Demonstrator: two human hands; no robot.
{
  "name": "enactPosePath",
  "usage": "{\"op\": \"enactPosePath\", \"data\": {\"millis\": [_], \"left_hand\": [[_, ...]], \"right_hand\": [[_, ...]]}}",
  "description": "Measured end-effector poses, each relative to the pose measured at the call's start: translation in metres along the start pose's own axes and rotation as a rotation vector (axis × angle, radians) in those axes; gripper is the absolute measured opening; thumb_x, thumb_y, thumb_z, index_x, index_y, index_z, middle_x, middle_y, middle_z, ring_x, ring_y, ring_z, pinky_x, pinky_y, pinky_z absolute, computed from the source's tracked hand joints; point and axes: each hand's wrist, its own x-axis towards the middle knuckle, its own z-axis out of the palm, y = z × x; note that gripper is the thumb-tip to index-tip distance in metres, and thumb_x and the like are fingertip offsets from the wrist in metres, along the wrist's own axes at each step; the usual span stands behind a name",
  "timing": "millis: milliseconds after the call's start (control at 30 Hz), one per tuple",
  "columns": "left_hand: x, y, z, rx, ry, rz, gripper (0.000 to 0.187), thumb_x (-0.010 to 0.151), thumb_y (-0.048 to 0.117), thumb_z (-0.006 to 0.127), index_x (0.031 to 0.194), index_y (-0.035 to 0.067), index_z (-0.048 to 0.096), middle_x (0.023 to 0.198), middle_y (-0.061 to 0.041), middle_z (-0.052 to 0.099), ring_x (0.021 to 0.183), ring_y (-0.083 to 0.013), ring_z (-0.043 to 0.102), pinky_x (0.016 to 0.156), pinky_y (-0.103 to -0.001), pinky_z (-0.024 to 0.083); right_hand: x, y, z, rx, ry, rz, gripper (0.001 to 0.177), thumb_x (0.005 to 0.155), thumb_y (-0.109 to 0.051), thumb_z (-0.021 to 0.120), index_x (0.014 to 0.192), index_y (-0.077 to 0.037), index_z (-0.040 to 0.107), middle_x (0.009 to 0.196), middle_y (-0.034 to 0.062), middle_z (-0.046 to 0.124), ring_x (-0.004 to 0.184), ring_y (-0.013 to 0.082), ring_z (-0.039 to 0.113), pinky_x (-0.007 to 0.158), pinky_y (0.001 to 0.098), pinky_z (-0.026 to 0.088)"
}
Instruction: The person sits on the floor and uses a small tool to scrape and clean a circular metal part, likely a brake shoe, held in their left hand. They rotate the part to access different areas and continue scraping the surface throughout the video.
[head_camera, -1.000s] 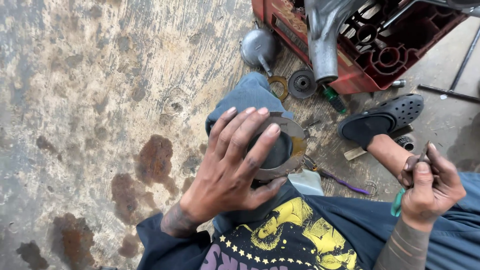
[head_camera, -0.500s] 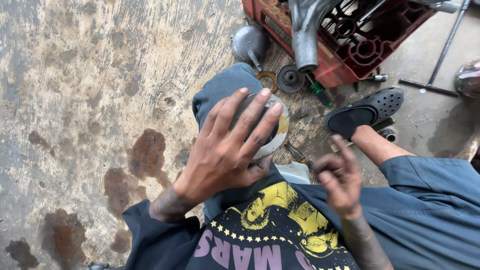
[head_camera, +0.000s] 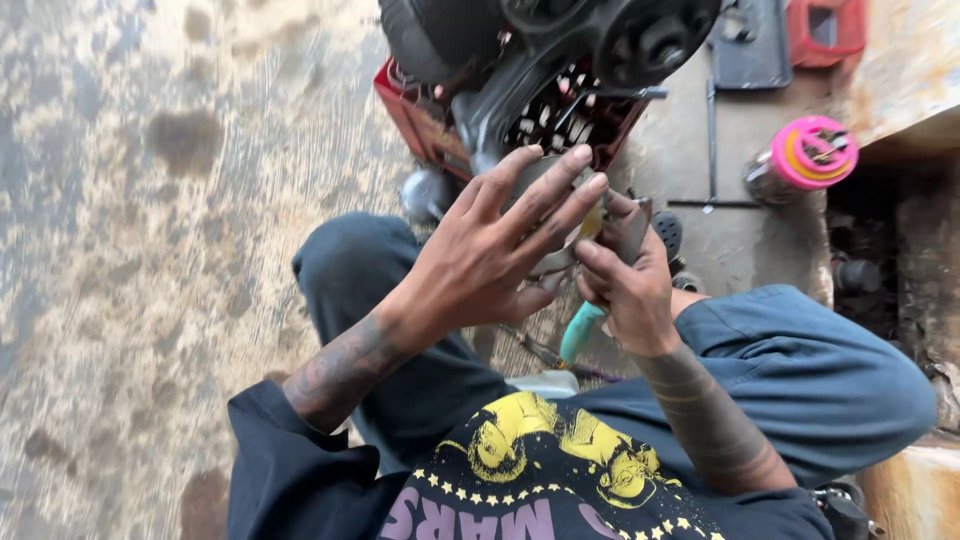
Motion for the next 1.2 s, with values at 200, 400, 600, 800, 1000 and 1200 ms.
{"op": "enactPosePath", "data": {"millis": [200,400,600,800,1000,1200], "left_hand": [[0.018,-0.025,-0.009,-0.907,0.270,-0.162,0.102,0.099,0.049,0.078,0.169,0.015,0.012,0.179,-0.017,0.010,0.172,-0.0342,0.014,0.141,-0.047,0.038],[0.022,-0.024,0.028,-2.003,0.158,-0.587,0.048,0.099,0.020,0.069,0.139,-0.004,0.057,0.126,-0.028,0.067,0.101,-0.0348,0.074,0.079,-0.048,0.067],[0.027,-0.056,0.034,-1.957,0.154,-0.698,0.037,0.104,0.017,0.059,0.137,-0.001,0.060,0.116,-0.024,0.074,0.102,-0.0294,0.075,0.085,-0.048,0.066],[0.028,-0.090,0.066,-1.920,0.162,-0.690,0.033,0.106,0.014,0.057,0.135,-0.002,0.059,0.112,-0.023,0.075,0.099,-0.0278,0.076,0.085,-0.048,0.066],[0.019,-0.096,0.062,-1.798,0.180,-0.611,0.028,0.106,0.012,0.056,0.130,0.000,0.064,0.106,-0.020,0.077,0.095,-0.0197,0.072,0.081,-0.042,0.068],[0.000,-0.100,0.037,-1.826,0.179,-0.651,0.036,0.107,0.013,0.053,0.140,-0.002,0.056,0.111,-0.025,0.075,0.099,-0.0244,0.073,0.083,-0.044,0.066]], "right_hand": [[0.031,-0.049,0.004,-0.043,0.103,-0.056,0.056,0.086,-0.005,0.073,0.139,-0.006,0.053,0.079,0.0009,0.059,0.043,0.0018,0.034,0.036,0.0188,0.025],[0.060,-0.066,-0.003,-0.324,-0.053,-0.038,0.065,0.086,0.000,0.074,0.145,-0.011,0.048,0.082,0.0007,0.061,0.038,0.0013,0.043,0.030,0.0167,0.029],[0.090,-0.100,-0.038,-0.930,-0.252,-0.319,0.079,0.090,-0.006,0.068,0.159,-0.006,0.031,0.135,0.0175,0.055,0.084,0.0208,0.060,0.069,0.0321,0.052],[0.082,-0.056,-0.020,-1.637,-0.654,-0.614,0.073,0.091,-0.028,0.063,0.155,-0.001,0.040,0.093,0.0170,0.073,0.060,0.0363,0.072,0.051,0.0504,0.060],[0.106,-0.043,-0.007,-1.688,-0.727,-0.696,0.086,0.086,-0.025,0.066,0.163,-0.011,0.032,0.088,0.0093,0.065,0.062,0.0324,0.071,0.053,0.0499,0.061],[0.131,-0.045,-0.043,-1.896,-0.406,-0.156,0.095,0.096,-0.041,0.061,0.173,-0.020,0.009,0.072,0.0121,0.072,0.067,0.0344,0.073,0.070,0.0480,0.062]]}}
